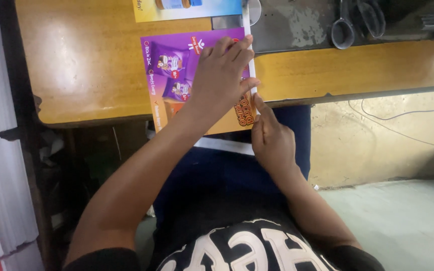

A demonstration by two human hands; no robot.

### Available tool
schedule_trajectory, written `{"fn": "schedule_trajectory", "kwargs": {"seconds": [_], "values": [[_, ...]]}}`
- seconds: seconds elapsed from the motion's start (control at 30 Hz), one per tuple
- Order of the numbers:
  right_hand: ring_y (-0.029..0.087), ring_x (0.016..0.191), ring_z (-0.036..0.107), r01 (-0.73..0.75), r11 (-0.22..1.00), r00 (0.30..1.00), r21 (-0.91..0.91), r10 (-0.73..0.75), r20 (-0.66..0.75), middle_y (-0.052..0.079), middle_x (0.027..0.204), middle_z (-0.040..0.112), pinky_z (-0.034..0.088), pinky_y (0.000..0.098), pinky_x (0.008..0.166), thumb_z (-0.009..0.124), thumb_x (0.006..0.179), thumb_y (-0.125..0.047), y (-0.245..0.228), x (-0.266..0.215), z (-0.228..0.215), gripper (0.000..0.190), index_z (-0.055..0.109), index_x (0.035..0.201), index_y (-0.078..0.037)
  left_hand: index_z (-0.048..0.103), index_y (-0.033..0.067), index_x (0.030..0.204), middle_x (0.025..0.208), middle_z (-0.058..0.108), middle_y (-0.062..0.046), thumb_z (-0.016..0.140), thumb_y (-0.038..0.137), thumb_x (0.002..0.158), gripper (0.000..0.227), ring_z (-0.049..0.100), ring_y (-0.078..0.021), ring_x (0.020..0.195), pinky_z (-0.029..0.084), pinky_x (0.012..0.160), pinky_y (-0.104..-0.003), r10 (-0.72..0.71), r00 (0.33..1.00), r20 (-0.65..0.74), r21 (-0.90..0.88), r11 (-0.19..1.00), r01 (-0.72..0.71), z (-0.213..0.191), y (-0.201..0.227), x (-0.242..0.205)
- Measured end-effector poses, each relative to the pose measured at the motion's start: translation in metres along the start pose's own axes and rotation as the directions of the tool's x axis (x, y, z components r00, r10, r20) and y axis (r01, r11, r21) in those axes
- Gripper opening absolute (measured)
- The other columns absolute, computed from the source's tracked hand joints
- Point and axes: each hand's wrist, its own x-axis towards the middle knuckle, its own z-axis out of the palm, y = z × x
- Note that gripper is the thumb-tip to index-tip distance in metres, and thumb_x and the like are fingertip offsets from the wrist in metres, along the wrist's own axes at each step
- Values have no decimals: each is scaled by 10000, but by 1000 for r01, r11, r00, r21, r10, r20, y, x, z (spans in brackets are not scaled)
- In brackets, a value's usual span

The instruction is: The person sews a white ribbon onto the edges of several small cardboard boxes using a sewing machine. They handle each box individually, guiding it under the needle to attach the ribbon, then move the finished box aside to the left.

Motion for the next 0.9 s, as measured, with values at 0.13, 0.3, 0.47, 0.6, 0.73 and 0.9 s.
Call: {"fn": "schedule_trajectory", "kwargs": {"seconds": [0.13,0.3,0.47,0.6,0.73,0.9], "values": [[221,453,522,28,999,999,25,-28,-17,59,809,751,417,378,455,500,1130,-102,0,10,0,448,549,1571,-32,673,133,1277,1557,587,-18,871,478,923,533,532,-329,1321,471,956,-531,-2,1000,2,-36,999,2,-3,-8,8],[223,457,531,52,998,999,47,-52,-5,95,995,812,403,361,458,506,1124,-70,-5,23,-2,452,533,1571,-8,666,143,1339,1563,576,-9,885,467,925,569,507,-322,1394,461,1022,-532,3,1000,-30,-29,1000,-4,5,-18,14],[252,534,624,-2,995,1000,99,0,27,78,1060,744,457,383,504,476,1129,-104,-11,35,-5,455,524,1575,-30,662,153,1307,1559,576,7,904,494,917,572,523,-296,1342,472,985,-509,16,997,-74,9,1000,-15,5,-24,21],[172,638,683,-205,943,971,261,164,172,13,714,715,553,351,685,389,1150,-239,-22,41,-15,501,464,1621,-87,676,158,1350,1574,539,36,860,512,967,554,493,-288,1379,440,1023,-508,16,997,-78,5,1000,-16,10,-29,22],[113,626,588,-382,748,924,543,290,251,46,717,659,444,279,550,420,1153,-324,-23,27,-3,536,419,1667,-175,675,144,1316,1516,581,3,909,461,974,522,507,-292,1358,454,1033,-493,80,987,-140,-7,997,-82,0,-33,22],[126,653,594,-381,617,922,689,306,236,68,708,590,423,249,564,444,1137,-414,-19,-2,12,675,270,1728,-140,725,190,1253,1507,576,-22,854,439,1022,363,486,-332,1372,406,1064,-543,101,988,-114,-105,988,-113,-5,-34,19]]}}
